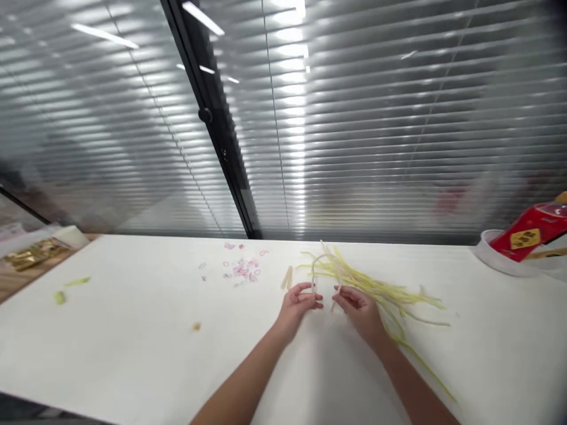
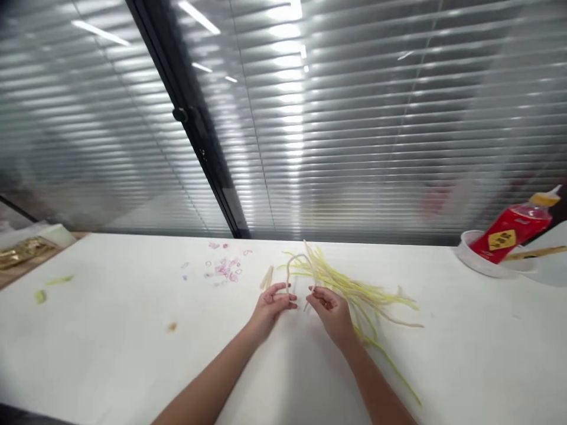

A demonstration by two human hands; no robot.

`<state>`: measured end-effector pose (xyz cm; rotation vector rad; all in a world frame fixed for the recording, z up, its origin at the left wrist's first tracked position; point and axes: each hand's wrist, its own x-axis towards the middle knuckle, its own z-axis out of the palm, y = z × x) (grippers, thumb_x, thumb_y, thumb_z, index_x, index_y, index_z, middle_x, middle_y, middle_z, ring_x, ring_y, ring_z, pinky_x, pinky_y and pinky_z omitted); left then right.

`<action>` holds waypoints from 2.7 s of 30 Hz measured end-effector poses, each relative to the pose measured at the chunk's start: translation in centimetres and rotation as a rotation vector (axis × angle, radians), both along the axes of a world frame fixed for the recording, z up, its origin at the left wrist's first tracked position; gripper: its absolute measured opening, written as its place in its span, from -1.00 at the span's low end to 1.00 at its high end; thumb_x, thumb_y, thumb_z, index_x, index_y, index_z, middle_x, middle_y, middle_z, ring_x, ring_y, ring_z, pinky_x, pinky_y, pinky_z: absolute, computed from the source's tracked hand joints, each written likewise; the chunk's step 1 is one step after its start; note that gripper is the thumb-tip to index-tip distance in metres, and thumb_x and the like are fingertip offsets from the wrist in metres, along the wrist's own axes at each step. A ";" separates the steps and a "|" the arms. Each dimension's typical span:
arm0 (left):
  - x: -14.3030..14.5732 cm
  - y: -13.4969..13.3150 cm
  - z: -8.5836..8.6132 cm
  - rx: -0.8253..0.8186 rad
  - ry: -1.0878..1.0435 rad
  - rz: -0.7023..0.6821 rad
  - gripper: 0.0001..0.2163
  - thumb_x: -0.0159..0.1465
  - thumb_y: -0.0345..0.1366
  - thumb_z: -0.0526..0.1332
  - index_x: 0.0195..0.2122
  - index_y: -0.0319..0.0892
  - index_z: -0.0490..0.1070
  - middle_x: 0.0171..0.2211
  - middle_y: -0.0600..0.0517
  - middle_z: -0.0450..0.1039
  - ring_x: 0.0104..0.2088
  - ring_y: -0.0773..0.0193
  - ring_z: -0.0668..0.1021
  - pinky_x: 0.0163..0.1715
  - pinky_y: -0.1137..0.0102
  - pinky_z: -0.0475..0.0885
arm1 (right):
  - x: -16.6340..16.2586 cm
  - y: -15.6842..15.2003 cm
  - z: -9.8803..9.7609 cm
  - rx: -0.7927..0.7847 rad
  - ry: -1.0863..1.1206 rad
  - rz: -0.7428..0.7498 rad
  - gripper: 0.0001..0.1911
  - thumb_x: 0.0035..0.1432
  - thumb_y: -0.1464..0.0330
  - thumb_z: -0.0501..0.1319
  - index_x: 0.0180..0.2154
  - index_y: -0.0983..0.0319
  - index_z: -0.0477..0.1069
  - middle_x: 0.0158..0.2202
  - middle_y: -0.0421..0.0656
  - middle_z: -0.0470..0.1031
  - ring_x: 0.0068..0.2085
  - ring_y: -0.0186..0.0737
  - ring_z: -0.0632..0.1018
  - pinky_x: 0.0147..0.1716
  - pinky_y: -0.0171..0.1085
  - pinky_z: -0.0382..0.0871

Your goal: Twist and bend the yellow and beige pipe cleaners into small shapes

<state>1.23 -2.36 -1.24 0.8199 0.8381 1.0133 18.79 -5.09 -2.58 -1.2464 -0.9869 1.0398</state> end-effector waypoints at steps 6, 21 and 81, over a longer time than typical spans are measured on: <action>-0.1 0.1 0.2 0.124 0.129 -0.168 -0.85 -0.03 -0.31 0.40 -0.42 -0.18 0.54 -0.43 -0.06 0.55 -0.38 0.22 0.56 -0.24 0.33 0.40 | -1.4 -0.3 0.3 0.046 0.010 0.267 -0.75 -0.03 0.19 0.31 -0.44 0.26 0.51 -0.47 -0.11 0.54 -0.41 -0.18 0.52 -0.42 -0.28 0.36; -0.7 1.0 0.7 0.086 0.083 -0.330 -0.76 0.00 -0.33 0.40 -0.32 -0.29 0.49 -0.51 0.00 0.51 -0.44 0.31 0.54 -0.33 0.41 0.38 | -1.7 -0.6 1.3 0.029 0.042 0.279 -0.77 0.01 0.23 0.29 -0.48 0.28 0.45 -0.55 -0.19 0.47 -0.55 -0.38 0.35 -0.57 -0.37 0.12; -1.5 3.2 1.1 -0.080 0.057 -0.864 -0.93 -0.03 -0.41 0.36 -0.51 -0.31 0.55 -0.54 -0.06 0.49 -0.59 0.33 0.47 -0.61 0.44 0.38 | 0.3 -0.2 0.9 -0.067 0.303 0.476 -0.51 -0.13 0.17 0.40 -0.13 0.23 0.48 -0.47 -0.28 0.27 -0.56 -0.48 0.24 -0.55 -0.38 0.13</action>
